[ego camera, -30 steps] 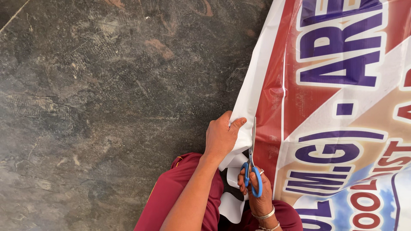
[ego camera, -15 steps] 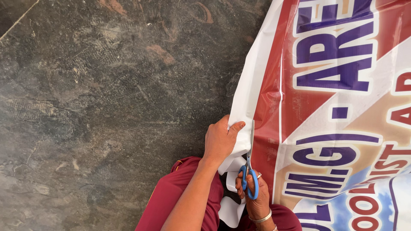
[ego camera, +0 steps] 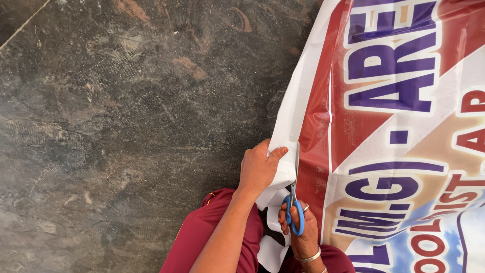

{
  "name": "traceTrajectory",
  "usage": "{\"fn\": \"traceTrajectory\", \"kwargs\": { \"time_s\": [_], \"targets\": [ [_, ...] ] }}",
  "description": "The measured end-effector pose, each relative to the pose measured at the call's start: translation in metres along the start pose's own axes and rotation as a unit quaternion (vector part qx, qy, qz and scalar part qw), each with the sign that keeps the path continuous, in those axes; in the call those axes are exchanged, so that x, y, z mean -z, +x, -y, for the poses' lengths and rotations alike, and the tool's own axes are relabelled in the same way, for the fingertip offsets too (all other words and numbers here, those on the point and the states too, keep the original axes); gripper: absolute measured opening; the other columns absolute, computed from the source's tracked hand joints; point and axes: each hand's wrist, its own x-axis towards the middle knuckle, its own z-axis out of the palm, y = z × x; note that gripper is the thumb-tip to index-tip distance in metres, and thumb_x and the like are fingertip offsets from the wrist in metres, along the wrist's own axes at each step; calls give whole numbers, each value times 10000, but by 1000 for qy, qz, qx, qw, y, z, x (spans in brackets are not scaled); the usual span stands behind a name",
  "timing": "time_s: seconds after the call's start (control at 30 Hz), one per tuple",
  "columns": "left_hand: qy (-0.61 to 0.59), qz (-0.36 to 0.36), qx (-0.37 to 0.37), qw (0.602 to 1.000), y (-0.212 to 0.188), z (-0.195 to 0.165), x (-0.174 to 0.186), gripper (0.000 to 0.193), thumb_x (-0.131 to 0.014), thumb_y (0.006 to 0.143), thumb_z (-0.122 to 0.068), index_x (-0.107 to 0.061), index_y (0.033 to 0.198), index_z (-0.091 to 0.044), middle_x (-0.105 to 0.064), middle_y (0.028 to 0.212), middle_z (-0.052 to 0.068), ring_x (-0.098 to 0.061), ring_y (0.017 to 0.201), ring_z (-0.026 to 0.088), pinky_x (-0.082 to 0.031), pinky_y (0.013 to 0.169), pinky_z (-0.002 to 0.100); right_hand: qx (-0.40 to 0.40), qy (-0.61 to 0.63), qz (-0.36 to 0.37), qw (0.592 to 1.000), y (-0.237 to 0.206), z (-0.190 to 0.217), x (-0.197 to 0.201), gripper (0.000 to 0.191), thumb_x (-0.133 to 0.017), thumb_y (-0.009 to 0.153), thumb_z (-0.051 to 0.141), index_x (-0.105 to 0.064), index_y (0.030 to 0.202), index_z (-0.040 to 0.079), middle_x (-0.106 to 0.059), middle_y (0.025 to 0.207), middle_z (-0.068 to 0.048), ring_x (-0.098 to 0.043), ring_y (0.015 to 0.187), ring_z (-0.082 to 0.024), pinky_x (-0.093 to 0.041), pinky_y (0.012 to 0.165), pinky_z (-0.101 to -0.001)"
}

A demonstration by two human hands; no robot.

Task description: The person sits on a tiled floor and uses blue-handled scissors to trim the white border of a large red and white printed banner. They repeatedly reposition the banner to cut along different edges, removing strips of white material.

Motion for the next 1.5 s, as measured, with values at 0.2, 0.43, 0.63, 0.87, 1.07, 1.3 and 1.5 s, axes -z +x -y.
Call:
{"fn": "traceTrajectory", "kwargs": {
  "time_s": [0.2, 0.43, 0.63, 0.87, 1.07, 1.3, 1.5],
  "targets": [
    [-1, -3, -8, 1000, 3, 1, 0, 384, -656, 927, -434, -744, 980, -64, -760, 769, 141, -768, 709, 275, -569, 656, 405, 17, 1, 16, 1000, 11, 8, -1, 318, -588, 1005, 298, -637, 1045, -14, -652, 731, -101, -568, 574, -112, -417, 494, -231],
    [23, 5, 14, 1000, 3, 2, 2, 431, -669, 930, -446, -694, 898, -16, -718, 693, 175, -745, 630, 281, -558, 611, 417, 11, -7, 6, 1000, 13, 10, -4, 320, -600, 1000, 305, -642, 1038, -10, -647, 714, -103, -542, 545, -110, -410, 478, -237],
    [3, 2, 0, 1000, 3, -1, 3, 408, -665, 926, -431, -712, 908, -26, -730, 699, 161, -738, 620, 268, -551, 615, 406, 28, 5, 12, 1000, 24, 15, -7, 324, -596, 1000, 310, -642, 1023, -10, -654, 717, -107, -558, 550, -114, -416, 480, -232],
    [10, 5, 13, 1000, 3, -3, 5, 412, -669, 931, -433, -707, 936, -23, -724, 703, 164, -739, 638, 279, -548, 628, 408, 24, 4, 12, 1000, 26, 17, -8, 315, -604, 1003, 296, -640, 1021, -16, -646, 722, -112, -538, 537, -110, -410, 469, -236],
    [16, 4, 8, 1000, 3, -2, 5, 409, -667, 924, -438, -722, 946, -33, -731, 722, 160, -738, 665, 296, -545, 649, 420, 39, 3, 33, 999, 35, 25, -7, 333, -601, 999, 305, -648, 1036, -22, -655, 731, -116, -561, 559, -114, -426, 495, -230],
    [16, 7, 11, 1000, 3, -1, 7, 417, -669, 925, -438, -718, 955, -26, -736, 747, 165, -740, 676, 301, -545, 650, 421, 34, 0, 15, 999, 40, 25, -7, 327, -622, 992, 310, -647, 1009, -15, -644, 699, -115, -539, 527, -116, -417, 467, -237],
    [15, 23, 21, 999, 4, -2, 6, 387, -656, 932, -428, -725, 958, -47, -753, 761, 140, -753, 682, 272, -558, 660, 406, 51, 17, 19, 998, 50, 25, -9, 276, -616, 1003, 309, -608, 1004, 33, -653, 697, -135, -546, 521, -126, -422, 461, -235]
  ]
}}
